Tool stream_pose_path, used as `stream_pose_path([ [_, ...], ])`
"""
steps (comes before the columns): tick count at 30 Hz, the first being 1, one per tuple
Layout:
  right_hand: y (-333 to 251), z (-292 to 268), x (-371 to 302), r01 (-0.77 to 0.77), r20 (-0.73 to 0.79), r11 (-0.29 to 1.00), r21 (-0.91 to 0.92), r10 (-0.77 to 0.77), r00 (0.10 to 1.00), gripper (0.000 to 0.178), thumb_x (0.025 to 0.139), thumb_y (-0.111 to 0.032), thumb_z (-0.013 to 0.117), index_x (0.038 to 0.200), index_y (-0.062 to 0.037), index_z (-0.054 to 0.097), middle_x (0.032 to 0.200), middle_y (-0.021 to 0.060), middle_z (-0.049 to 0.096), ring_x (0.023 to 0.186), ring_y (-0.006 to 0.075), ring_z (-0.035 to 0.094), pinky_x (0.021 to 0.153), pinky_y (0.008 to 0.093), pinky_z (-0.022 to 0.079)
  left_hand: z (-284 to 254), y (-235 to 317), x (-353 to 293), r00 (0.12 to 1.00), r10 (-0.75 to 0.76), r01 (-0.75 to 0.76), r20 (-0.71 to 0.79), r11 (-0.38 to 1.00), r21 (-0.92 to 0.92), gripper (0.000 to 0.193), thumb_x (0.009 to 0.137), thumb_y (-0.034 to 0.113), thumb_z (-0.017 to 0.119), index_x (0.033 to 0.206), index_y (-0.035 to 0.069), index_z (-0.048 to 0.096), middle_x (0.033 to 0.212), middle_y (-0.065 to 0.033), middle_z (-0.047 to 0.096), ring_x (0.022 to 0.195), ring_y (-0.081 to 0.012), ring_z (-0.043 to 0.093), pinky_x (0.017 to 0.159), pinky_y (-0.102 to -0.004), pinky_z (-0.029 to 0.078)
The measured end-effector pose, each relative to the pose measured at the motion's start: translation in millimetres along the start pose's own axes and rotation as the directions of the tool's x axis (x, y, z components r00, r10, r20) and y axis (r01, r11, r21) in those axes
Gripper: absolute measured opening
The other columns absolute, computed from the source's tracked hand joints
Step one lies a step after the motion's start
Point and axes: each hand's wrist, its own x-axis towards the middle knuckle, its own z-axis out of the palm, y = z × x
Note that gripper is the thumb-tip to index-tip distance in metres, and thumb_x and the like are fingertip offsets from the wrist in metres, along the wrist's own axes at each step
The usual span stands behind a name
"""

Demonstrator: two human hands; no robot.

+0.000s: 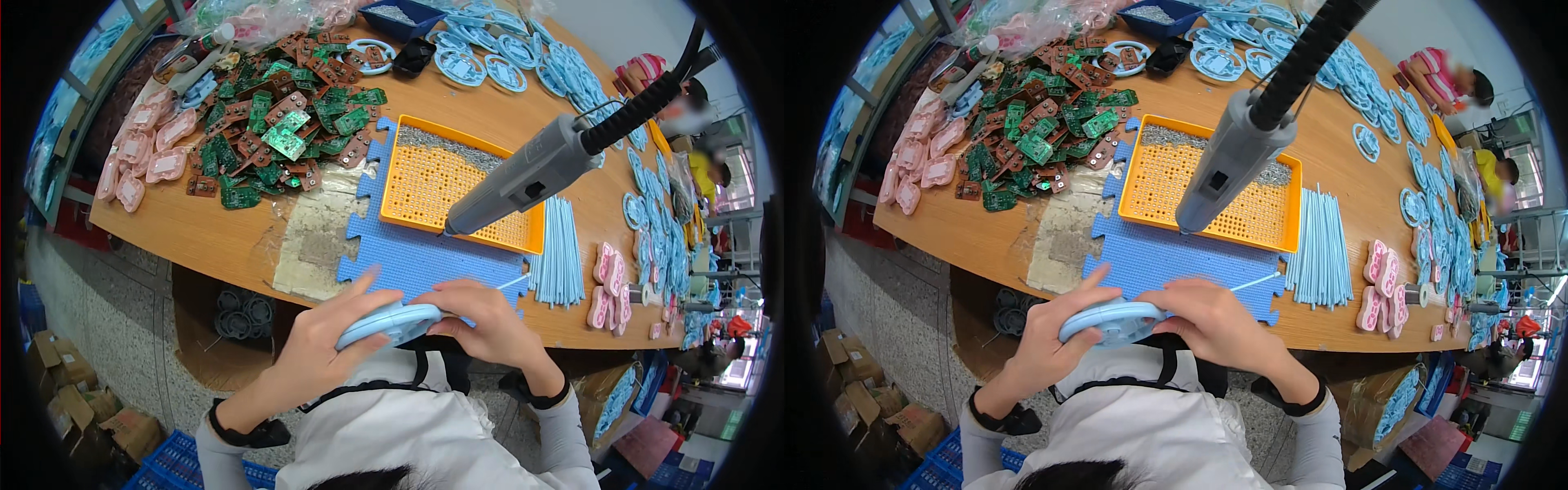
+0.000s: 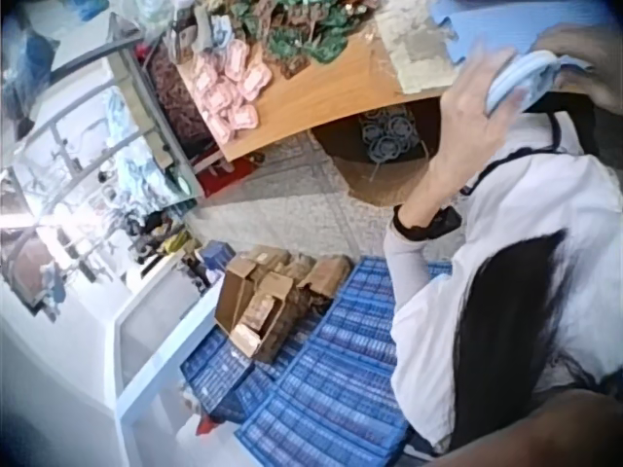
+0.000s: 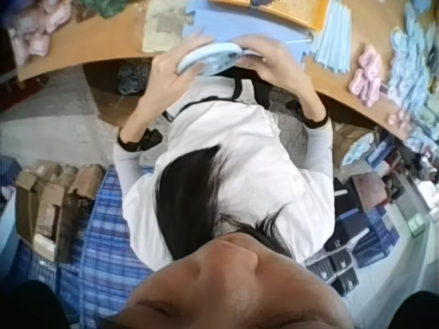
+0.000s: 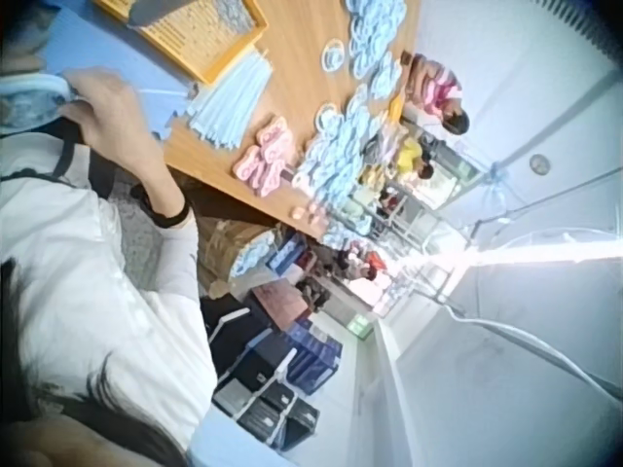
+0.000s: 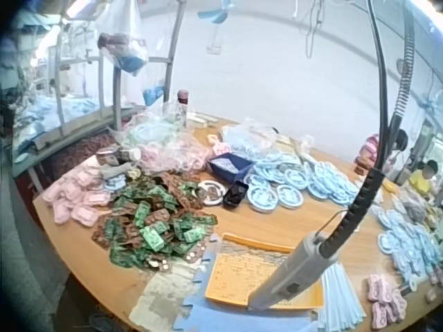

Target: Assemble small electronic toy components using a power screwdriver and manual placement.

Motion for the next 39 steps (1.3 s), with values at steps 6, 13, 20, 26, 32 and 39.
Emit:
stream_pose_path([
  [6,-15.8,14.3,-1.6,0.126,-0.056,0.985,-0.115,-0.133,0.990,0.041,0.078,-0.006,0.072,0.116,-0.0045,0.057,0.100,0.0116,0.065,0.091,0.0334,0.063,0.088,0.0416,0.050,16.8,-1.6,3.1,0.954,0.204,-0.241,-0.219,0.958,-0.155,0.023,0.080,0.010,0.074,0.098,-0.003,0.070,0.096,-0.0220,0.070,0.087,-0.0283,0.071,0.075,-0.0311,0.056],
  [13,7.0,36.1,-19.9,0.154,-0.184,0.988,-0.025,-0.156,0.970,0.043,0.075,-0.005,0.075,0.111,-0.0025,0.053,0.096,0.0114,0.065,0.091,0.0346,0.063,0.097,0.0486,0.048,23.1,-4.2,12.7,0.888,0.421,-0.429,-0.184,0.903,-0.002,0.022,0.073,0.010,0.080,0.091,0.000,0.073,0.090,-0.0168,0.072,0.074,-0.0241,0.072,0.061,-0.0270,0.056],
  [20,-15.7,-5.5,-16.8,-0.119,0.025,0.993,0.017,0.119,0.993,0.033,0.077,-0.011,0.075,0.104,-0.0012,0.057,0.087,0.0132,0.064,0.088,0.0330,0.065,0.100,0.0470,0.047,26.4,-18.2,30.3,0.945,0.310,-0.325,-0.106,0.931,-0.167,0.029,0.071,0.018,0.083,0.092,0.001,0.073,0.094,-0.0165,0.072,0.078,-0.0246,0.072,0.063,-0.0270,0.056],
  [26,13.0,-25.6,26.7,0.062,-0.691,0.984,0.166,0.071,0.719,0.070,0.075,-0.017,0.080,0.132,-0.0015,0.042,0.105,0.0088,0.062,0.098,0.0183,0.060,0.092,0.0340,0.045,31.6,-19.3,65.1,0.724,0.681,-0.689,0.111,0.706,0.168,0.031,0.074,0.021,0.077,0.100,0.006,0.070,0.108,-0.0146,0.068,0.090,-0.0253,0.069,0.075,-0.0320,0.057],
  [32,18.9,-8.5,58.4,0.114,-0.629,0.898,0.426,0.203,0.750,0.069,0.080,-0.018,0.076,0.133,0.0004,0.036,0.101,0.0050,0.054,0.093,0.0108,0.050,0.083,0.0251,0.041,47.3,-57.3,65.6,0.522,0.654,-0.853,0.547,0.380,0.358,0.029,0.081,0.019,0.059,0.106,0.007,0.067,0.131,-0.0147,0.056,0.127,-0.0287,0.049,0.106,-0.0407,0.039],
  [39,5.6,-39.0,70.1,0.457,-0.781,0.812,0.363,-0.002,0.625,0.072,0.083,-0.074,0.048,0.105,-0.0051,0.043,0.054,0.0028,0.047,0.040,0.0164,0.047,0.041,0.0295,0.043,40.7,-71.2,64.8,0.604,0.505,-0.782,0.616,0.522,0.340,0.039,0.082,0.019,0.053,0.120,0.014,0.060,0.139,-0.0126,0.048,0.128,-0.0282,0.047,0.107,-0.0441,0.036],
])
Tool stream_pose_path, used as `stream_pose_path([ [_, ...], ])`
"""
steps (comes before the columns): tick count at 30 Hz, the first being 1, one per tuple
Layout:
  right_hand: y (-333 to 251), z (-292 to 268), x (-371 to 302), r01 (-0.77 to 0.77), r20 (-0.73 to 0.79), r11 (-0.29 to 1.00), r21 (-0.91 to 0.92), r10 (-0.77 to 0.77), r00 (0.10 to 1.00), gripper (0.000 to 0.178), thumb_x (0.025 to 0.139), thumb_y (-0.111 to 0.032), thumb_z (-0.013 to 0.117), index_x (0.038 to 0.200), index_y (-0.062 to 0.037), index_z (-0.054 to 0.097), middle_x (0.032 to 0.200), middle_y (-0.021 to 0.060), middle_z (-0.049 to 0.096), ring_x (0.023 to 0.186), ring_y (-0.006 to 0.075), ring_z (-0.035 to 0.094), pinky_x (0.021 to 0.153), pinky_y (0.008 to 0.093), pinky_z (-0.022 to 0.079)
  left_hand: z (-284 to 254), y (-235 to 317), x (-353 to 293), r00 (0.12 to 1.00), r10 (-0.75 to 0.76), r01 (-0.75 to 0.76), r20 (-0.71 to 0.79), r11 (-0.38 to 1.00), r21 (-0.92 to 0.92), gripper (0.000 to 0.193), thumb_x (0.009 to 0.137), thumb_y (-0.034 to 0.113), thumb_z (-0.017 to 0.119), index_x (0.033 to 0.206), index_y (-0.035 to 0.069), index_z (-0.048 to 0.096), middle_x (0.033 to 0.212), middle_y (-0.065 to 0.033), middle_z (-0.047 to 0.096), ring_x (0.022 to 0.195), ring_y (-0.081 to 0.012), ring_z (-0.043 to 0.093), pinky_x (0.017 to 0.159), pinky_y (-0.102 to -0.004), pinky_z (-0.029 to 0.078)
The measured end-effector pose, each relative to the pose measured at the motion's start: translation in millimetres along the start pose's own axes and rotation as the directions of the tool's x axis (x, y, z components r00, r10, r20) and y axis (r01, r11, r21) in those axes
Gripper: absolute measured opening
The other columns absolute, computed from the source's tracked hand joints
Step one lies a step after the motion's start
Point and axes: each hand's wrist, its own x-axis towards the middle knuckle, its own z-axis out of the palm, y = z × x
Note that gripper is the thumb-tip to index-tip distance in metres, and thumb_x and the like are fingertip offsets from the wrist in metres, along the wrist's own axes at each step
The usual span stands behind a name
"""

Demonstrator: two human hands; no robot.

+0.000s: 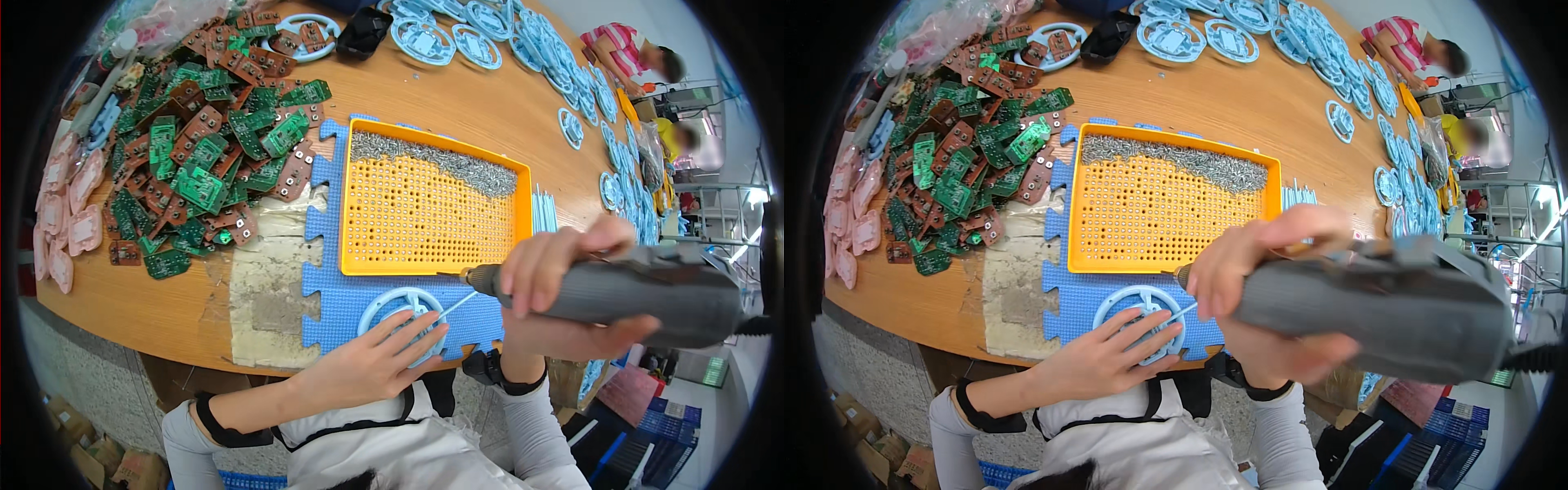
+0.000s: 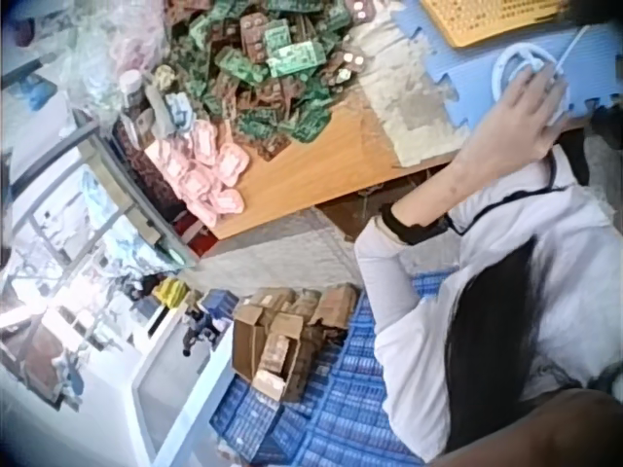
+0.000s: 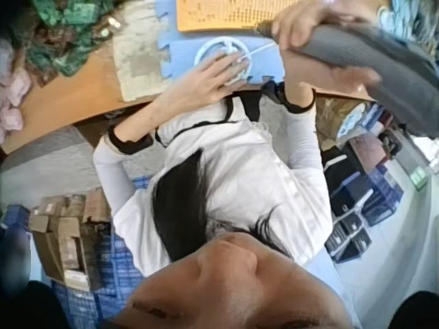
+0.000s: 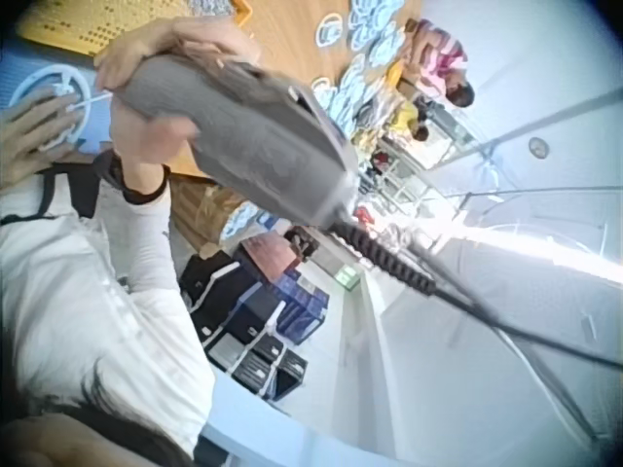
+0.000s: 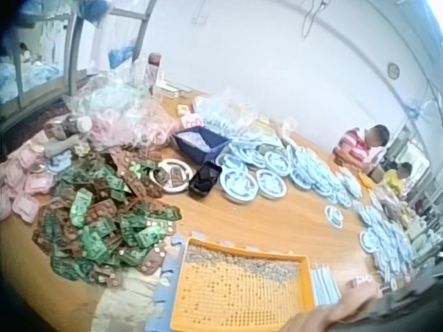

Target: Assemble small electronic toy components using a power screwdriver and manual placement.

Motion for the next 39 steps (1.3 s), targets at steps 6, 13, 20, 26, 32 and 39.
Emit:
stream_pose_path([
  [6,25.2,-4.5,12.7,0.131,0.127,0.988,-0.081,-0.120,0.985,0.078,0.079,-0.079,0.049,0.105,-0.0059,0.041,0.056,0.0051,0.050,0.041,0.0170,0.050,0.043,0.0294,0.045,2.5,0.5,15.7,0.999,-0.042,0.041,0.022,0.999,0.008,0.046,0.083,0.019,0.052,0.128,0.005,0.052,0.140,-0.0141,0.048,0.133,-0.0274,0.041,0.112,-0.0413,0.031],
  [13,39.6,-15.4,11.2,0.015,0.259,1.000,-0.023,-0.008,0.966,0.078,0.077,-0.075,0.058,0.108,-0.0053,0.040,0.062,0.0065,0.054,0.047,0.0173,0.053,0.045,0.0297,0.046,3.3,-5.5,15.5,0.998,-0.051,0.052,0.026,0.998,-0.031,0.038,0.085,0.020,0.052,0.119,0.003,0.055,0.137,-0.0121,0.051,0.129,-0.0247,0.045,0.109,-0.0365,0.035],
  [20,37.0,-18.9,9.6,-0.079,0.248,0.994,-0.074,0.095,0.964,0.078,0.077,-0.072,0.060,0.111,-0.0051,0.041,0.064,0.0077,0.055,0.050,0.0182,0.054,0.050,0.0300,0.047,6.3,-3.7,16.8,0.997,-0.074,0.075,0.022,0.996,-0.052,0.041,0.082,0.017,0.053,0.122,0.008,0.056,0.138,-0.0104,0.051,0.129,-0.0222,0.046,0.105,-0.0361,0.036],
  [26,39.5,-20.1,15.4,-0.055,0.354,0.995,-0.080,0.080,0.932,0.078,0.076,-0.070,0.064,0.111,-0.0039,0.041,0.065,0.0089,0.055,0.051,0.0192,0.055,0.050,0.0303,0.046,3.5,-5.3,17.5,0.998,-0.056,0.057,0.022,0.997,-0.051,0.037,0.086,0.019,0.051,0.117,0.002,0.060,0.134,-0.0109,0.054,0.128,-0.0241,0.047,0.108,-0.0345,0.036],
  [32,39.1,-20.5,17.6,-0.014,0.426,0.992,-0.128,0.068,0.902,0.081,0.074,-0.072,0.064,0.111,-0.0030,0.040,0.065,0.0085,0.056,0.051,0.0199,0.056,0.049,0.0304,0.046,5.5,2.8,18.9,0.994,-0.099,0.099,0.048,0.995,0.004,0.037,0.087,0.018,0.050,0.118,0.001,0.060,0.134,-0.0125,0.055,0.129,-0.0244,0.047,0.108,-0.0337,0.036],
  [39,-22.9,-23.5,15.4,-0.018,0.408,0.999,-0.036,0.031,0.913,0.065,0.082,-0.062,0.064,0.105,-0.0051,0.043,0.061,0.0057,0.060,0.046,0.0160,0.058,0.045,0.0301,0.050,14.4,5.2,16.3,0.997,-0.063,0.061,-0.048,0.997,-0.042,0.030,0.084,0.014,0.055,0.110,0.003,0.062,0.126,-0.0092,0.058,0.122,-0.0218,0.052,0.099,-0.0313,0.042],
])
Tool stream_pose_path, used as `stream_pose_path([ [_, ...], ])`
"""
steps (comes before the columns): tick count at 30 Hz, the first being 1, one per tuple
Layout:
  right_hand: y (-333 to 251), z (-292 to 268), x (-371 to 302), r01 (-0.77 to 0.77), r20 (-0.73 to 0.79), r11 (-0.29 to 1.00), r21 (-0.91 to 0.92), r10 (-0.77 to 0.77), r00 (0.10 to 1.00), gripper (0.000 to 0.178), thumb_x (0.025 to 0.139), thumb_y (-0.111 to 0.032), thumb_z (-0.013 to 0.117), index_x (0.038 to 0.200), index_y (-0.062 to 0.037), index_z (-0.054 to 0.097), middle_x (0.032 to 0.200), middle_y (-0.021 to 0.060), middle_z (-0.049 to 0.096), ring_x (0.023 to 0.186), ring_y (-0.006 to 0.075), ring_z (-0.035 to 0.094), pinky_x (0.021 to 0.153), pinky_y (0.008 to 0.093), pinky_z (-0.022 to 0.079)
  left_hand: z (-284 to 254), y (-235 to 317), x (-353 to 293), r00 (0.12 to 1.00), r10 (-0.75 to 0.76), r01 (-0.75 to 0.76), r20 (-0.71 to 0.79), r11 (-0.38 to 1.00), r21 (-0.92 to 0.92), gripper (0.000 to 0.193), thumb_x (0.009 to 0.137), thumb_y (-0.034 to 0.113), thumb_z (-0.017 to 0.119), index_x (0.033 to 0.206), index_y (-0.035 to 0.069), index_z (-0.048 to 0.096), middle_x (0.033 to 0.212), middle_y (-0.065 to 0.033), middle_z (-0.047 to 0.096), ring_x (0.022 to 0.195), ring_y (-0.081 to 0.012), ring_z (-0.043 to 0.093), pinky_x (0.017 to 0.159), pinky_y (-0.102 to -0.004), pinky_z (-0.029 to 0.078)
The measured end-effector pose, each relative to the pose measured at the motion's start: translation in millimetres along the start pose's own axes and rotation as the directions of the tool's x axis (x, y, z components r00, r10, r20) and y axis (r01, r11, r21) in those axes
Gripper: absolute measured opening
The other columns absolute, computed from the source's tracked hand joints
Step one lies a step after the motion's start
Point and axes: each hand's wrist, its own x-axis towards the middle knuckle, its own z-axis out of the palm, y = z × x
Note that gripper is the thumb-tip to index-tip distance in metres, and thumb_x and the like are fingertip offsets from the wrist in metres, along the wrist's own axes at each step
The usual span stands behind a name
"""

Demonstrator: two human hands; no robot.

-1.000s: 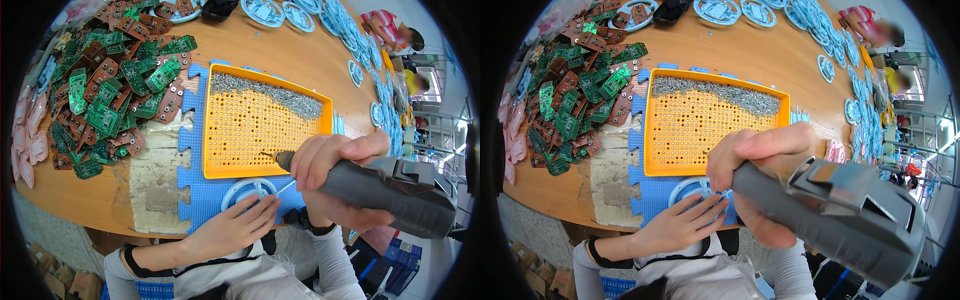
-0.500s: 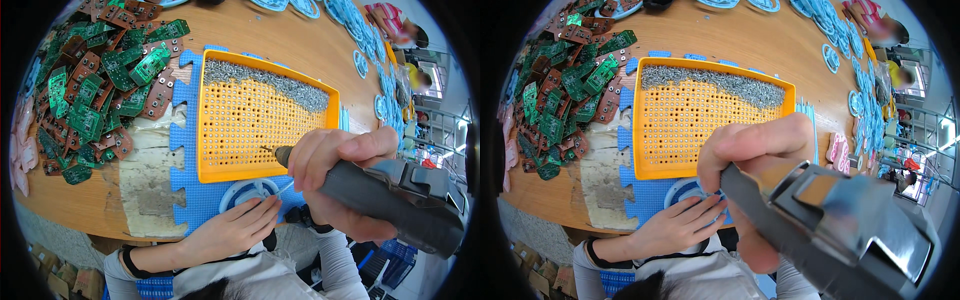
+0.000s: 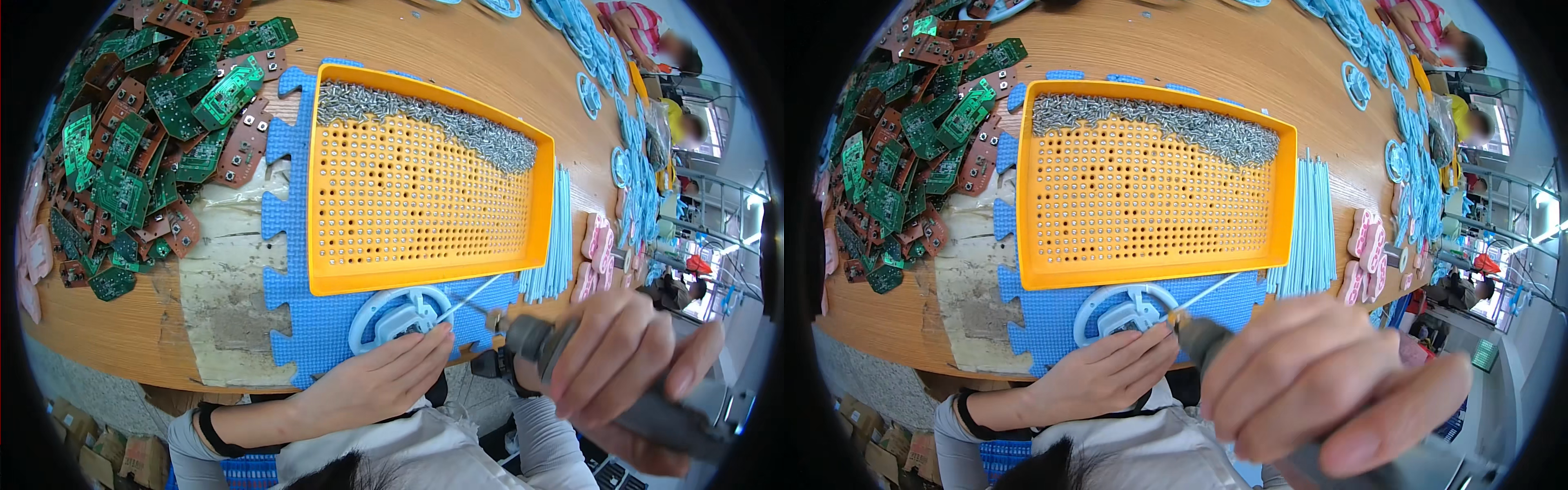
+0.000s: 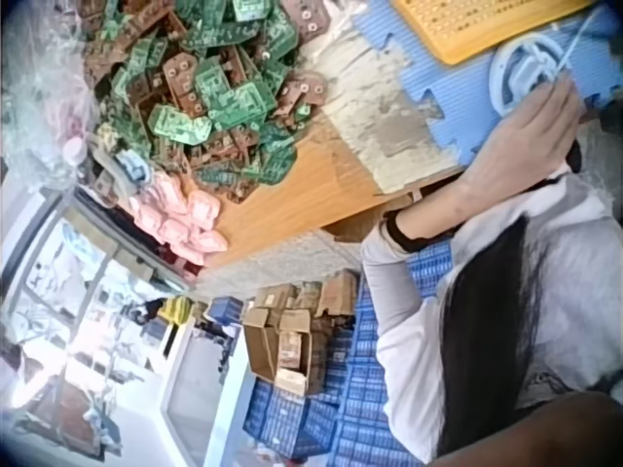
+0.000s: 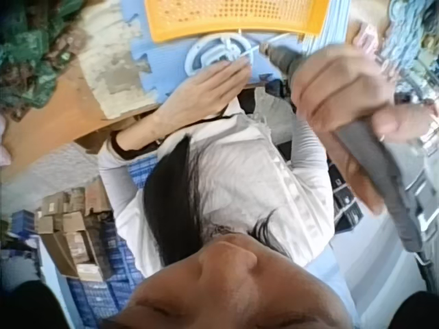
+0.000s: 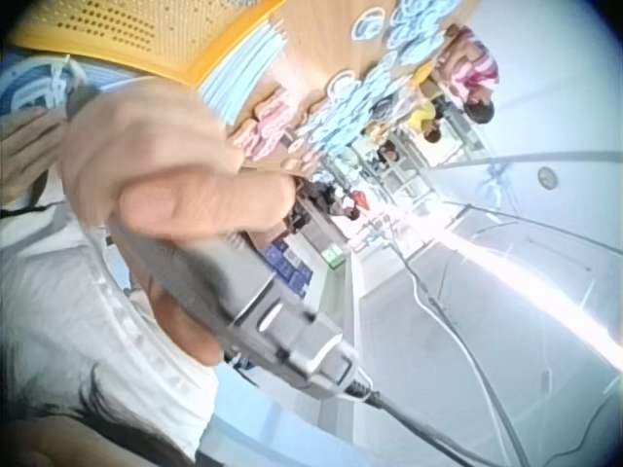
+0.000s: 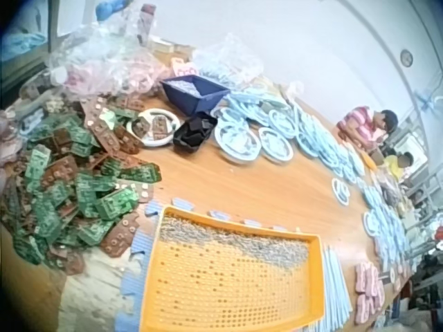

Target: Assemble small electronic toy components using a power screwdriver and manual placement.

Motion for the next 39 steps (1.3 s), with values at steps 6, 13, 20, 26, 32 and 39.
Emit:
stream_pose_path([
  [6,0.0,9.8,-21.2,-0.194,0.027,0.976,0.096,0.192,0.981,0.023,0.088,-0.004,0.061,0.100,0.0046,0.043,0.065,0.0182,0.059,0.052,0.0293,0.059,0.047,0.0399,0.051,-6.8,-2.0,0.0,0.988,0.041,-0.045,0.151,0.999,0.022,0.038,0.088,0.019,0.049,0.121,0.002,0.058,0.135,-0.0121,0.052,0.130,-0.0227,0.045,0.110,-0.0335,0.030],
  [13,26.6,17.5,-32.4,-0.007,-0.084,0.991,0.133,0.019,0.996,0.020,0.087,-0.001,0.060,0.096,0.0072,0.045,0.061,0.0169,0.057,0.045,0.0258,0.054,0.044,0.0365,0.049,-9.3,-3.6,-0.6,0.989,0.037,-0.037,0.143,0.999,-0.003,0.038,0.086,0.019,0.051,0.119,0.002,0.059,0.132,-0.0122,0.053,0.129,-0.0232,0.045,0.109,-0.0332,0.032],
  [20,25.2,35.0,-37.7,-0.017,-0.252,0.999,0.043,0.027,0.967,0.017,0.092,-0.005,0.059,0.094,0.0061,0.046,0.060,0.0148,0.056,0.045,0.0232,0.053,0.042,0.0353,0.046,-11.5,-4.2,-0.9,0.992,0.022,-0.012,0.125,0.997,-0.074,0.039,0.084,0.018,0.053,0.118,0.001,0.060,0.130,-0.0122,0.055,0.128,-0.0233,0.046,0.109,-0.0328,0.034],
  [26,43.4,28.2,-36.0,0.051,-0.114,0.989,0.138,-0.035,0.993,0.020,0.095,-0.012,0.057,0.092,0.0061,0.048,0.060,0.0135,0.056,0.044,0.0218,0.052,0.040,0.0335,0.044,-10.5,-6.4,-1.6,0.996,0.005,0.003,0.085,0.996,-0.094,0.039,0.081,0.017,0.054,0.116,0.000,0.060,0.126,-0.0114,0.055,0.125,-0.0214,0.048,0.109,-0.0319,0.035],
  [32,30.5,9.8,-24.0,-0.125,0.164,0.990,0.067,0.112,0.980,0.012,0.094,-0.008,0.051,0.094,0.0013,0.044,0.067,0.0216,0.063,0.053,0.0300,0.064,0.045,0.0382,0.053,-11.8,-6.8,2.5,0.996,0.018,-0.008,0.089,0.994,-0.108,0.037,0.080,0.016,0.055,0.113,0.000,0.061,0.125,-0.0106,0.056,0.124,-0.0215,0.048,0.106,-0.0314,0.037],
  [39,34.7,11.2,-4.1,-0.062,0.142,0.977,0.203,0.033,0.989,0.015,0.088,-0.007,0.061,0.087,0.0052,0.051,0.057,0.0132,0.053,0.039,0.0200,0.047,0.036,0.0295,0.035,-10.8,-7.9,-2.5,0.996,0.010,0.003,0.085,0.989,-0.147,0.033,0.082,0.015,0.057,0.111,0.000,0.062,0.126,-0.0106,0.057,0.126,-0.0236,0.046,0.093,-0.0285,0.041],
])
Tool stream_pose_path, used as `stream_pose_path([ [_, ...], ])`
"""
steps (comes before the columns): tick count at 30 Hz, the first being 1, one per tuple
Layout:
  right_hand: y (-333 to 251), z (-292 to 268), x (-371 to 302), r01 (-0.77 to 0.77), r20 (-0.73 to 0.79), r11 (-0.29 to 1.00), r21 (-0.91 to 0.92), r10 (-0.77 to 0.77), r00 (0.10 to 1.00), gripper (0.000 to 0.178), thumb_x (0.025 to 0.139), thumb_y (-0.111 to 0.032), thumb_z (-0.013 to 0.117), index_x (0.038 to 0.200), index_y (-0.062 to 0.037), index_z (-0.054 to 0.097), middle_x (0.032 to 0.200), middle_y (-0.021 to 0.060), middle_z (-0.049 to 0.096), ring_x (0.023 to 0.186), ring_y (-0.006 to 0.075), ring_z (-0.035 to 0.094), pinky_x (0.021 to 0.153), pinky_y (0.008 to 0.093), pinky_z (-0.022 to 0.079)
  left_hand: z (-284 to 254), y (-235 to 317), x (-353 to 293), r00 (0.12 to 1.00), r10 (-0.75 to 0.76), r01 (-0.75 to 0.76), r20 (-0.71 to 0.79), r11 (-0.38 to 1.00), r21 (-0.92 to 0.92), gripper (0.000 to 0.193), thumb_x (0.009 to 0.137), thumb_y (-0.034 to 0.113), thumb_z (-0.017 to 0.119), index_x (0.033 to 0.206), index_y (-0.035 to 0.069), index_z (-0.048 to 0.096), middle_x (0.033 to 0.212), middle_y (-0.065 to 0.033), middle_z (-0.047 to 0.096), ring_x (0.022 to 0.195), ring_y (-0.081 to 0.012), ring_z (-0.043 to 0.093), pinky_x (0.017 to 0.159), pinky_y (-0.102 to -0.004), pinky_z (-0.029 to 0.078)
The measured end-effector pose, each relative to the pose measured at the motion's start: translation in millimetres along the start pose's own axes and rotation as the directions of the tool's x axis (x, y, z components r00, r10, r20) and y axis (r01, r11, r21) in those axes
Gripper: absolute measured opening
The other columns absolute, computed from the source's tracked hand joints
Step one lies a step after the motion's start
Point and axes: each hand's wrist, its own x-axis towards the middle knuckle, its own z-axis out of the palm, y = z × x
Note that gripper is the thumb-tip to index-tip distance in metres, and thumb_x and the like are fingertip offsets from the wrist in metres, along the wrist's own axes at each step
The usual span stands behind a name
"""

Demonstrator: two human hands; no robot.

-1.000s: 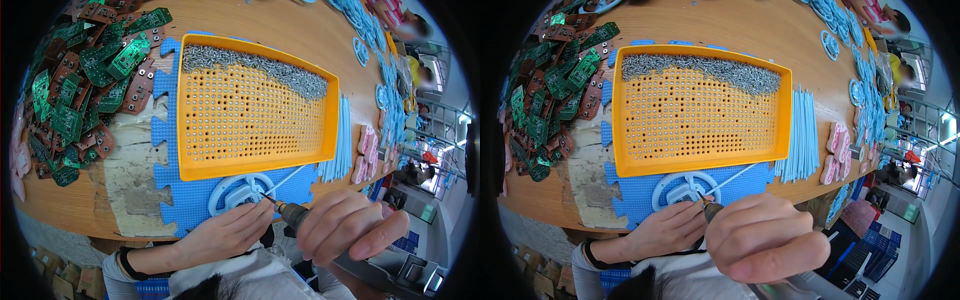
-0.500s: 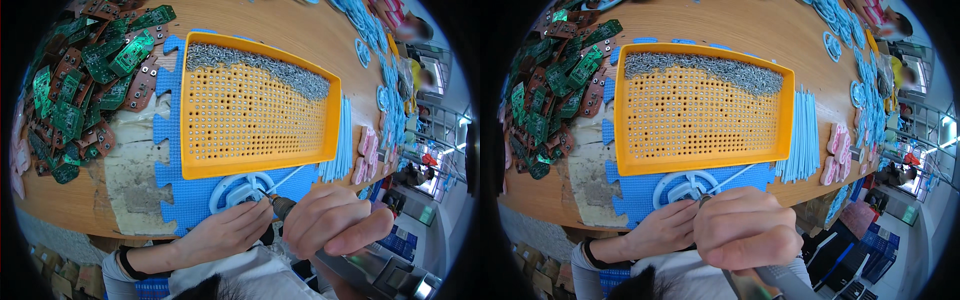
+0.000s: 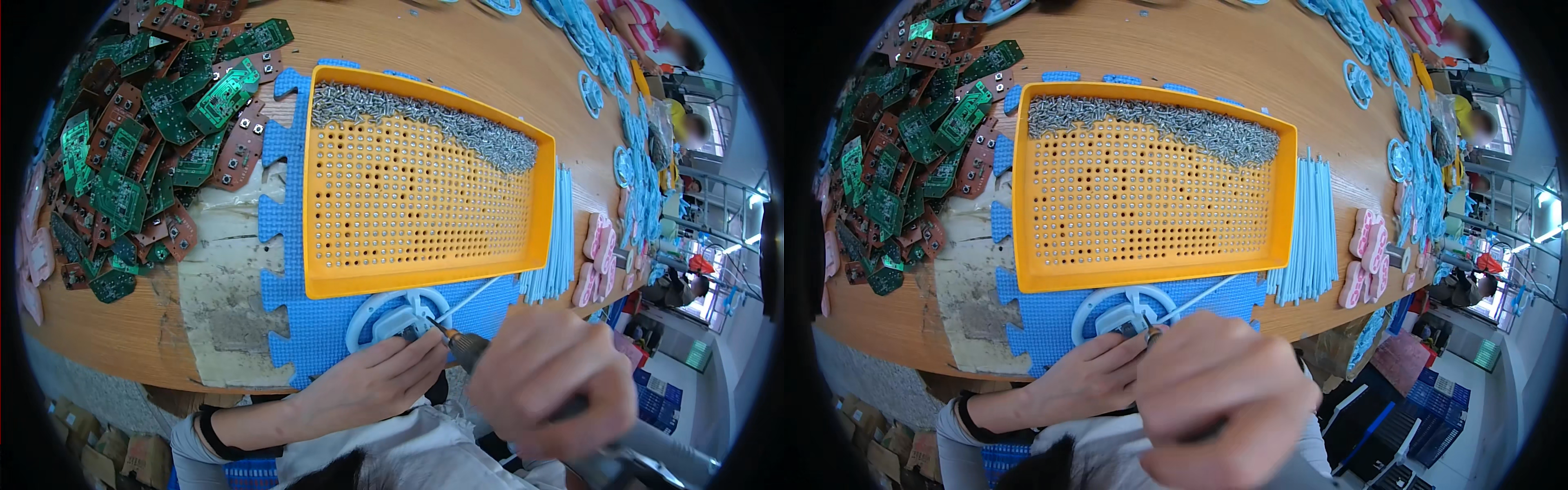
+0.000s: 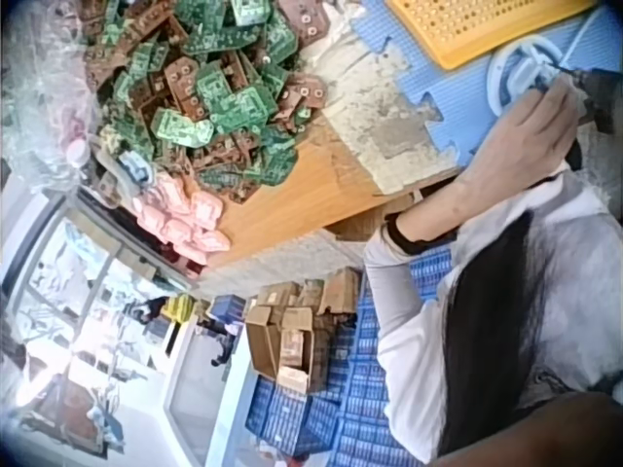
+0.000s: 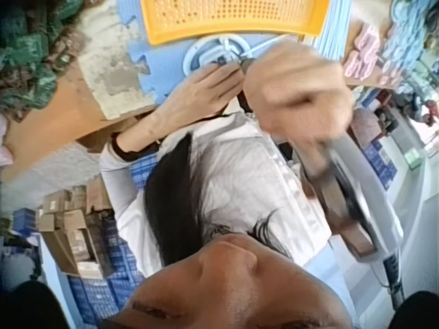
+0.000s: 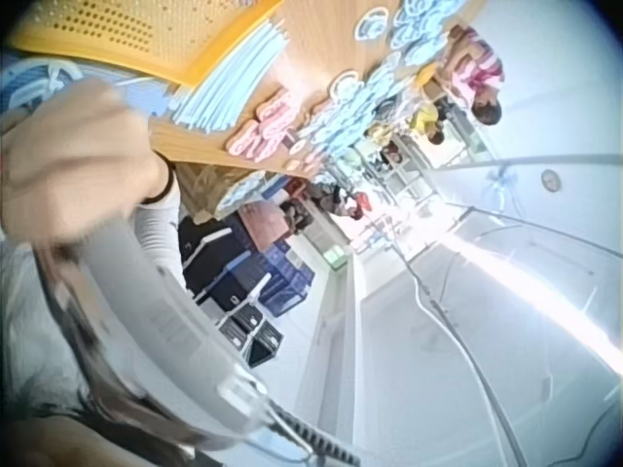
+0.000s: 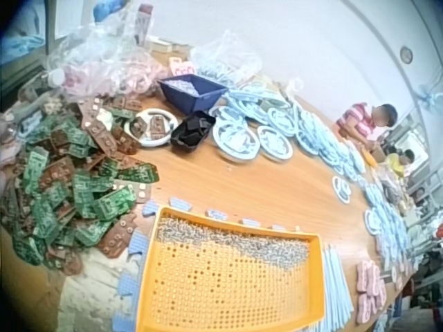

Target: Assemble small electronic toy components using a power screwdriver and manual placement.

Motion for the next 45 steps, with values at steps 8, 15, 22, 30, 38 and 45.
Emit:
stream_pose_path([
  [8,-6.4,-19.1,11.9,0.047,0.061,0.983,-0.179,-0.037,0.997,0.047,0.087,-0.040,0.060,0.109,-0.0022,0.043,0.065,0.0084,0.059,0.050,0.0206,0.059,0.046,0.0304,0.051,4.0,1.7,5.3,0.999,0.010,-0.006,-0.037,0.995,0.099,0.031,0.087,0.017,0.057,0.111,-0.001,0.064,0.124,-0.0118,0.060,0.120,-0.0186,0.052,0.084,-0.0250,0.043],
  [15,26.2,-28.7,20.1,0.051,0.015,0.970,-0.238,-0.049,0.999,0.081,0.078,-0.072,0.060,0.117,-0.0038,0.039,0.066,0.0047,0.055,0.057,0.0170,0.056,0.054,0.0299,0.048,12.7,4.0,5.4,0.987,-0.049,0.061,-0.151,0.995,0.077,0.027,0.083,0.014,0.059,0.107,0.003,0.065,0.119,-0.0069,0.061,0.114,-0.0157,0.055,0.076,-0.0249,0.042],
  [22,18.9,-29.3,11.6,-0.062,-0.024,0.958,-0.280,0.058,0.998,0.082,0.078,-0.072,0.059,0.117,-0.0029,0.039,0.068,0.0056,0.055,0.058,0.0177,0.056,0.055,0.0311,0.047,10.2,2.4,6.0,0.992,-0.026,0.037,-0.122,0.995,0.090,0.026,0.084,0.015,0.059,0.107,0.003,0.064,0.119,-0.0073,0.061,0.115,-0.0160,0.055,0.075,-0.0246,0.042],
  [30,12.1,-39.2,16.2,-0.094,0.096,0.935,-0.342,0.134,0.986,0.078,0.079,-0.070,0.060,0.117,-0.0043,0.040,0.070,0.0074,0.057,0.061,0.0177,0.057,0.058,0.0314,0.047,8.5,3.1,6.7,0.993,-0.010,0.021,-0.116,0.996,0.091,0.029,0.085,0.014,0.057,0.108,0.000,0.066,0.122,-0.0111,0.062,0.118,-0.0161,0.054,0.081,-0.0227,0.041],
  [38,14.9,-26.3,7.9,-0.103,-0.083,0.952,-0.290,0.082,0.993,0.081,0.078,-0.072,0.058,0.118,-0.0050,0.039,0.071,0.0069,0.057,0.060,0.0186,0.056,0.057,0.0320,0.045,11.9,5.2,7.1,0.989,-0.050,0.064,-0.136,0.993,0.102,0.022,0.085,0.016,0.060,0.104,0.006,0.066,0.120,-0.0053,0.060,0.116,-0.0148,0.054,0.076,-0.0250,0.041],
  [45,18.6,-20.8,8.1,-0.089,-0.074,0.946,-0.310,0.069,0.995,0.081,0.077,-0.071,0.061,0.117,-0.0048,0.039,0.068,0.0069,0.057,0.057,0.0194,0.054,0.056,0.0330,0.045,8.6,5.1,5.3,0.993,-0.054,0.065,-0.108,0.993,0.102,0.024,0.084,0.017,0.060,0.105,0.006,0.066,0.125,-0.0065,0.058,0.117,-0.0177,0.053,0.081,-0.0252,0.043],
])
